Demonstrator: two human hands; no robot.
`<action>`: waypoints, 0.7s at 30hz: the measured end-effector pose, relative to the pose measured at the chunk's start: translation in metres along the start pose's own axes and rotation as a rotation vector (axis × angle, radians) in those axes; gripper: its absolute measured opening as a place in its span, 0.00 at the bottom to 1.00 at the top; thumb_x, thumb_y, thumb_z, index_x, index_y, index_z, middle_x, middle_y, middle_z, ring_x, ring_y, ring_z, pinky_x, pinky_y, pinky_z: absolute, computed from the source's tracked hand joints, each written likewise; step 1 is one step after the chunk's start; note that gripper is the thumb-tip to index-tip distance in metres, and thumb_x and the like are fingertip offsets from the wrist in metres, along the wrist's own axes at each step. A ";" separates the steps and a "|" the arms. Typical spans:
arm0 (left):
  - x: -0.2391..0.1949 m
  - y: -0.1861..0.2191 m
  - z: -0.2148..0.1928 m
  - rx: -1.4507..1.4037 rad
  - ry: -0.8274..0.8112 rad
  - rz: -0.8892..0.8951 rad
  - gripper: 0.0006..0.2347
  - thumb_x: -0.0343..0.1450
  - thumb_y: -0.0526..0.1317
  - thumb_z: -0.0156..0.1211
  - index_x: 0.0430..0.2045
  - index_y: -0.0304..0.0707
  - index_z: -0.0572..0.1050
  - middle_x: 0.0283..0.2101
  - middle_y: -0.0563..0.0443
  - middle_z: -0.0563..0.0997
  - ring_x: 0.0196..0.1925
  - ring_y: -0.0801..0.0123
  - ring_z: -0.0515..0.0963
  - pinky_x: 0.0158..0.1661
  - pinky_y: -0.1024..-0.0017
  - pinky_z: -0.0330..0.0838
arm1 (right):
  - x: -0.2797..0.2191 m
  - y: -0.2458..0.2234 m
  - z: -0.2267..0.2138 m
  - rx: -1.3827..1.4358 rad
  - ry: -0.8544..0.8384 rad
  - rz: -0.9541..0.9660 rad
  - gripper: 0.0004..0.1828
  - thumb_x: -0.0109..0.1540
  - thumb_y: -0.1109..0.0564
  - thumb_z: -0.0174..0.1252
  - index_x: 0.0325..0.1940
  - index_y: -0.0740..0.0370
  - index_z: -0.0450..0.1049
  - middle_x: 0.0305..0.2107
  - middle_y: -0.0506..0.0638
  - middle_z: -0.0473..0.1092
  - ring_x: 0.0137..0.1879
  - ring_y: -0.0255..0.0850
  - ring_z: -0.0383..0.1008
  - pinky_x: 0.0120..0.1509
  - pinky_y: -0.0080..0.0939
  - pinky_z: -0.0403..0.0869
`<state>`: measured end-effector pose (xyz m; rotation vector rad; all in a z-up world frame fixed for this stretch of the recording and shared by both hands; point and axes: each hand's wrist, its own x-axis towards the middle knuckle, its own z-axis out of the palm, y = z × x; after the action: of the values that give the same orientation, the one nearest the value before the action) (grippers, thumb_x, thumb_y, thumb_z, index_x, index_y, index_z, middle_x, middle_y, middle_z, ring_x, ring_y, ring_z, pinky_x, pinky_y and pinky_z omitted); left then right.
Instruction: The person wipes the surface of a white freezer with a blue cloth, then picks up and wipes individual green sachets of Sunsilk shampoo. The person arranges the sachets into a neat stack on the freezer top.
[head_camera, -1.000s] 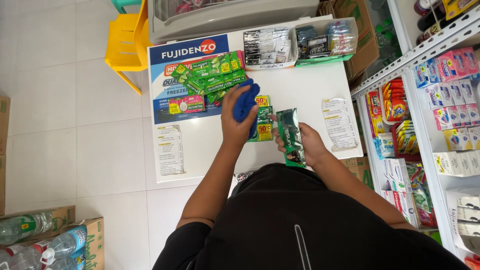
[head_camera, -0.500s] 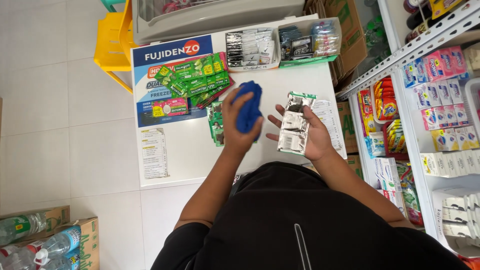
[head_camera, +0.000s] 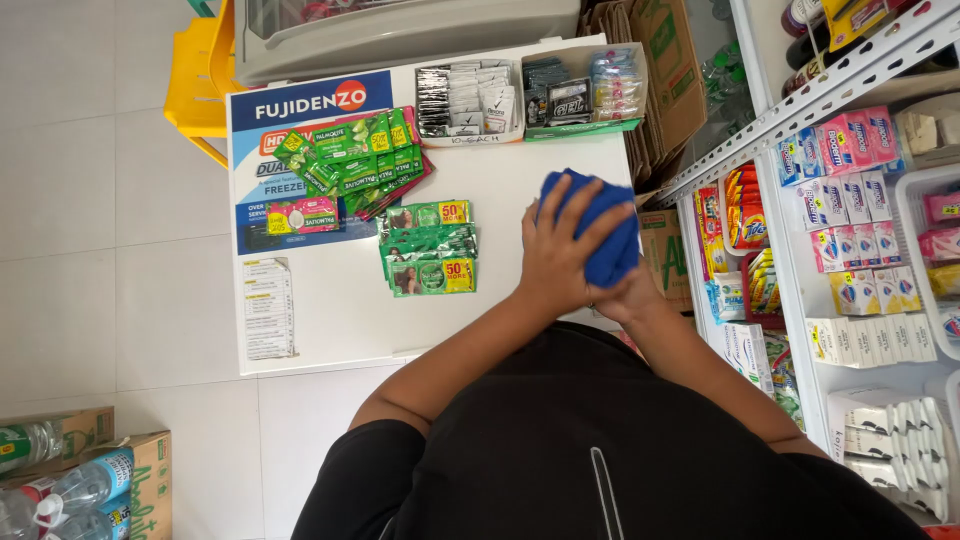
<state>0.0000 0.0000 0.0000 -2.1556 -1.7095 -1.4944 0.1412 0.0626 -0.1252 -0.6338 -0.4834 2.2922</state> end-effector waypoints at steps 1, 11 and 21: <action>0.004 -0.007 0.006 0.000 -0.001 -0.001 0.30 0.67 0.70 0.51 0.65 0.69 0.66 0.71 0.50 0.65 0.76 0.41 0.59 0.66 0.39 0.49 | 0.000 -0.002 -0.016 0.001 0.001 0.001 0.33 0.67 0.34 0.45 0.69 0.55 0.66 0.58 0.59 0.71 0.62 0.52 0.73 0.70 0.64 0.68; -0.003 -0.061 0.041 0.004 -0.275 -0.482 0.28 0.69 0.67 0.52 0.63 0.65 0.65 0.58 0.45 0.72 0.53 0.39 0.78 0.49 0.46 0.74 | -0.034 -0.008 0.026 -0.190 0.292 -0.118 0.33 0.71 0.38 0.44 0.74 0.60 0.56 0.66 0.57 0.60 0.70 0.49 0.63 0.76 0.62 0.59; -0.038 -0.069 0.004 -0.429 -0.431 -0.439 0.22 0.80 0.55 0.40 0.69 0.52 0.60 0.68 0.44 0.65 0.75 0.46 0.58 0.72 0.47 0.42 | -0.034 0.001 0.074 -0.085 0.536 -0.266 0.33 0.68 0.28 0.43 0.41 0.60 0.74 0.34 0.46 0.73 0.46 0.38 0.78 0.54 0.37 0.81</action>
<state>-0.0474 0.0013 -0.0626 -2.5898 -2.3059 -1.7192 0.1207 0.0256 -0.0559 -1.1109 -0.3762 1.7663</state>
